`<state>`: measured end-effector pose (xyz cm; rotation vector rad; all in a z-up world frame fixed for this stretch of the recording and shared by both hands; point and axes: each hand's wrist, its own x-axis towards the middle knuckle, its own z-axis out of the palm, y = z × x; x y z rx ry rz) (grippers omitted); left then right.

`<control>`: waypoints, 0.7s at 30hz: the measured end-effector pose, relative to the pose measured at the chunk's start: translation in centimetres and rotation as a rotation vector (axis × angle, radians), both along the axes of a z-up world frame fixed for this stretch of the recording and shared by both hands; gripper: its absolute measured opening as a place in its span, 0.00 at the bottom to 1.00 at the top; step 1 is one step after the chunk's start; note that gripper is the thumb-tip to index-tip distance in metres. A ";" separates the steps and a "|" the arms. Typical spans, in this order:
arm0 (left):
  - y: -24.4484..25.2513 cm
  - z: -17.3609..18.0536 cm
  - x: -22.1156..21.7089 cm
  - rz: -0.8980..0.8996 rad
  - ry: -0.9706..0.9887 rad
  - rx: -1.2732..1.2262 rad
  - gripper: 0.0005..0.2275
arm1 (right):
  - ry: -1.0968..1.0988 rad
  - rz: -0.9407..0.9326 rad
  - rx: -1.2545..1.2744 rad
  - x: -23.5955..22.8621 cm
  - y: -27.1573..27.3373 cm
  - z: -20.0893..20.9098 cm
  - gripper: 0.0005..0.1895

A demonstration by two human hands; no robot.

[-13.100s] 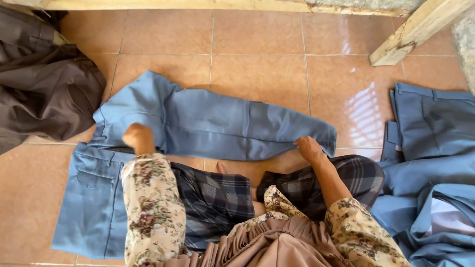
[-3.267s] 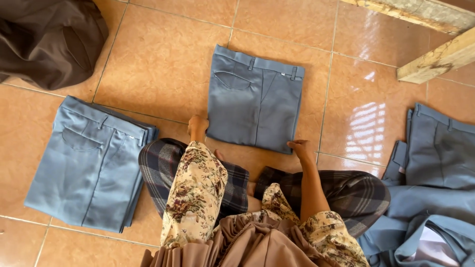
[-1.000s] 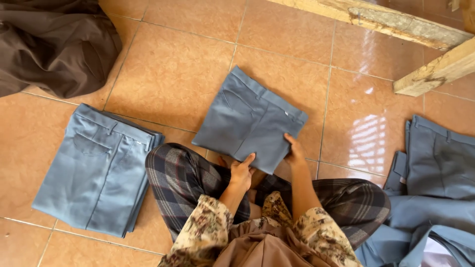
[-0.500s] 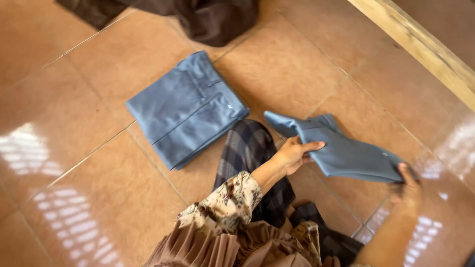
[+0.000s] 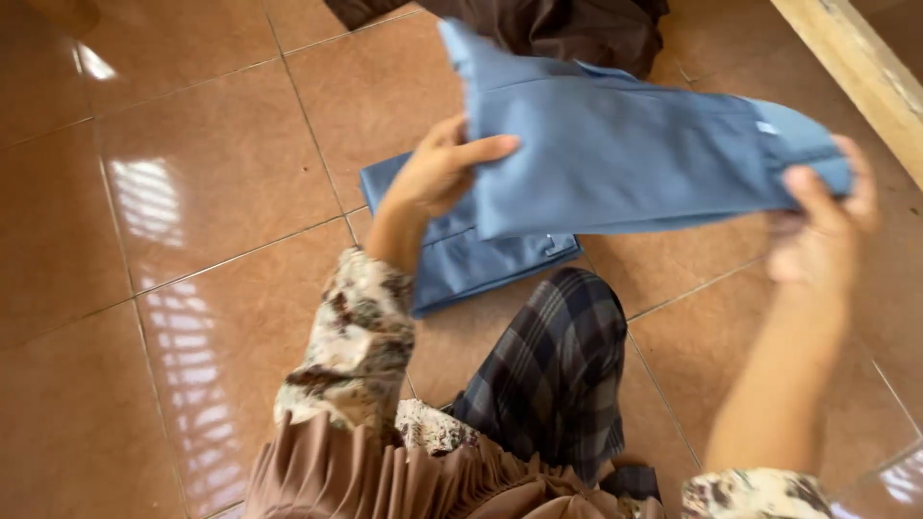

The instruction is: Folding multiple pairs of blue pants into neat rectangles while sitting on the floor.

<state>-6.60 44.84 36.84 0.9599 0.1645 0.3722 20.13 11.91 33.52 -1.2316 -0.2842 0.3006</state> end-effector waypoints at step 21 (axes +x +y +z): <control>3.3 -35.0 -14.2 0.552 0.753 0.004 0.33 | 0.160 0.261 -0.820 -3.8 12.3 -25.5 0.35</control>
